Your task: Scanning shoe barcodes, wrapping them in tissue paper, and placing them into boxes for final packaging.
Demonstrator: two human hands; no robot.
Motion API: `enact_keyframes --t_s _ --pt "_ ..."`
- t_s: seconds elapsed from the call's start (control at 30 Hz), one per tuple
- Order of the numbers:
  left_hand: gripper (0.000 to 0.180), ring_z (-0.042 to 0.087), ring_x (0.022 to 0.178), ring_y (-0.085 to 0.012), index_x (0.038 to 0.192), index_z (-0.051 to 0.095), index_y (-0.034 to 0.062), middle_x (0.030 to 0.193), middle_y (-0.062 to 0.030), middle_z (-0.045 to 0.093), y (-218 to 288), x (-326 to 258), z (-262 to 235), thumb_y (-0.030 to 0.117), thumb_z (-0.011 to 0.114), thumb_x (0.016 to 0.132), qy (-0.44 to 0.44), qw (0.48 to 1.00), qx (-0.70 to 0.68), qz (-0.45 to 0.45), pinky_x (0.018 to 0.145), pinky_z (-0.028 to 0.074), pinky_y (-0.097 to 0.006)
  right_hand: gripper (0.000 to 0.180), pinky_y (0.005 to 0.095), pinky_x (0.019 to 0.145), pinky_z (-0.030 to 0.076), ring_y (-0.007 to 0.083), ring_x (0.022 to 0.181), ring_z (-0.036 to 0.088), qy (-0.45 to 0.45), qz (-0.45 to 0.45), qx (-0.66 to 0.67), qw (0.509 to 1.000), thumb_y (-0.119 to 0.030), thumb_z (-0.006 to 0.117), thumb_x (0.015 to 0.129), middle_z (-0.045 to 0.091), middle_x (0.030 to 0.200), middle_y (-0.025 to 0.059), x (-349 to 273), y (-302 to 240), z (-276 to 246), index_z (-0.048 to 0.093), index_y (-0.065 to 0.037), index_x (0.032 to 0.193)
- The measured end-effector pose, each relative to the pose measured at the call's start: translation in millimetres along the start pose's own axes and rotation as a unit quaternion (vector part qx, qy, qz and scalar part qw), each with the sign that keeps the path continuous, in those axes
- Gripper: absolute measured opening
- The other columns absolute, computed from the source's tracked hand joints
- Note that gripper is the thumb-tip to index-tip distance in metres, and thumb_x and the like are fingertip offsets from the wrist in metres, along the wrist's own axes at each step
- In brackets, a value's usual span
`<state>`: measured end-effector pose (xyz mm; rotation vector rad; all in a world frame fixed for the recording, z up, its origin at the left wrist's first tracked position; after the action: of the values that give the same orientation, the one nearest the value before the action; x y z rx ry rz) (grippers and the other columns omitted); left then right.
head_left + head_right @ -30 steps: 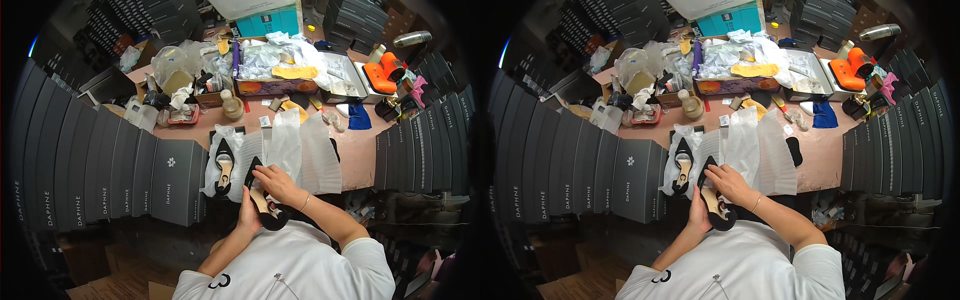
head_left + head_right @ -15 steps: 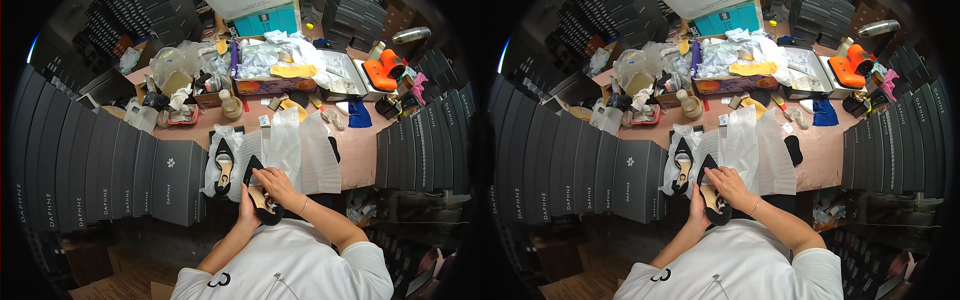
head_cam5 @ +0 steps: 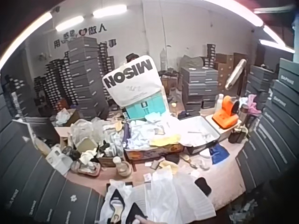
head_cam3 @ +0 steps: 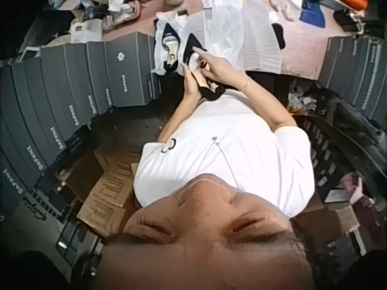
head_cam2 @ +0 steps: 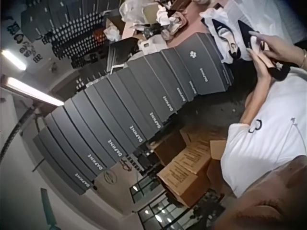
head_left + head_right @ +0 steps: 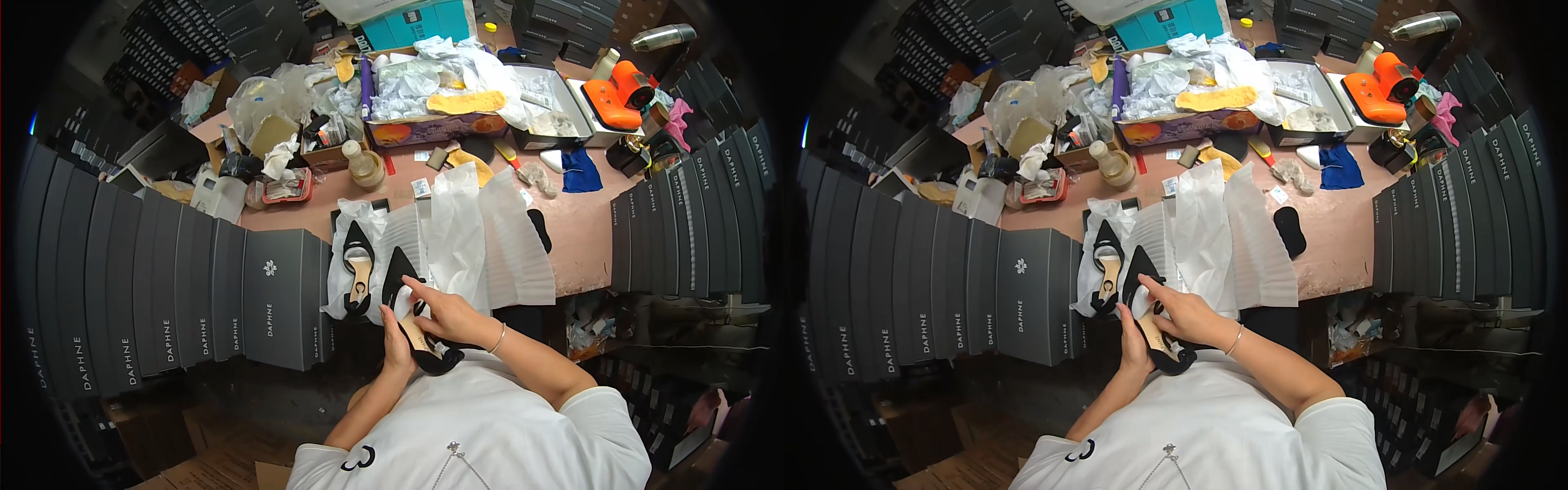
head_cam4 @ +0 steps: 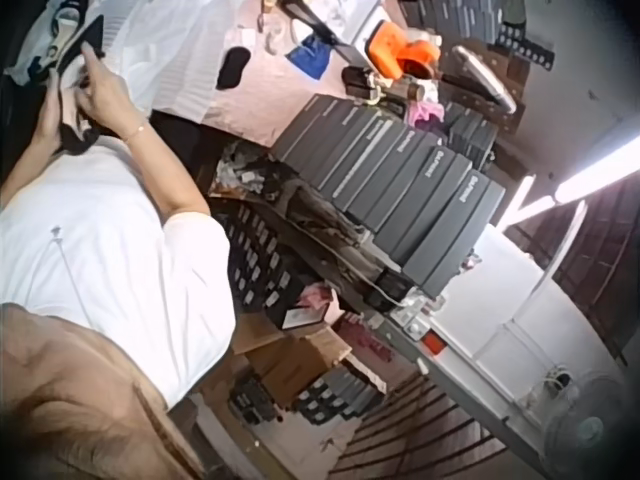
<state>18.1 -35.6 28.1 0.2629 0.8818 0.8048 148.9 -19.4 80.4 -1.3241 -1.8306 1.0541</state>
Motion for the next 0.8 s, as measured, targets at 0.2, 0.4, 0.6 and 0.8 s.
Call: enact_keyframes --t_s 0.2,0.4,0.6,0.8 --pt "0.075 0.051 0.114 -0.0240 0.135 0.035 0.0051 0.126 -0.0116 0.048 -4.0 2.6 1.7 0.067 0.026 0.093 -0.026 0.998 -0.041 -0.038 0.096 0.043 -0.036 0.080 0.0366 0.062 0.053 0.0291 0.073 0.065 -0.053 0.022 -0.218 0.974 -0.015 0.064 0.079 0.057 0.116 0.0117 9.9 0.1 6.5 0.023 -0.012 0.147" --pt "0.049 0.047 0.113 -0.0209 0.119 0.030 0.0152 0.114 -0.0094 0.044 -5.7 5.7 -7.7 0.058 0.032 0.096 0.028 0.997 0.050 0.059 0.099 0.039 -0.040 0.088 0.0429 0.073 0.051 0.0398 0.082 0.062 -0.040 0.005 -0.018 0.999 -0.027 0.066 0.081 0.058 0.106 0.0251 24.2 24.0 19.3 0.013 -0.007 0.149" --pt "0.042 0.058 0.084 -0.0206 0.116 0.033 0.0132 0.102 -0.0097 0.049 -26.7 12.1 -26.7 0.052 0.030 0.099 -0.029 0.998 0.056 -0.023 0.073 0.052 -0.036 0.085 0.0423 0.066 0.051 0.0361 0.077 0.063 -0.136 0.048 -0.158 0.977 -0.029 0.065 0.077 0.061 0.089 0.0169 23.0 21.4 -1.9 0.021 -0.010 0.147" --pt "0.043 0.041 0.119 -0.0174 0.125 0.031 0.0111 0.121 -0.0093 0.040 -9.4 27.7 -3.0 0.047 0.031 0.101 0.025 0.996 0.059 0.055 0.101 0.037 -0.035 0.066 0.0423 0.060 0.052 0.0339 0.071 0.063 -0.038 0.073 -0.125 0.989 -0.018 0.057 0.079 0.059 0.096 0.0161 26.2 34.5 6.5 0.036 -0.007 0.140"
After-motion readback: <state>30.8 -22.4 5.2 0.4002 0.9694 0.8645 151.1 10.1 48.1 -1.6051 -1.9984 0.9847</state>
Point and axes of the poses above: each hand's wrist, its own x-axis towards the middle knuckle, its own z-axis out of the palm, y = z × x, the point moved 3 cm from there along x, towards the middle knuckle
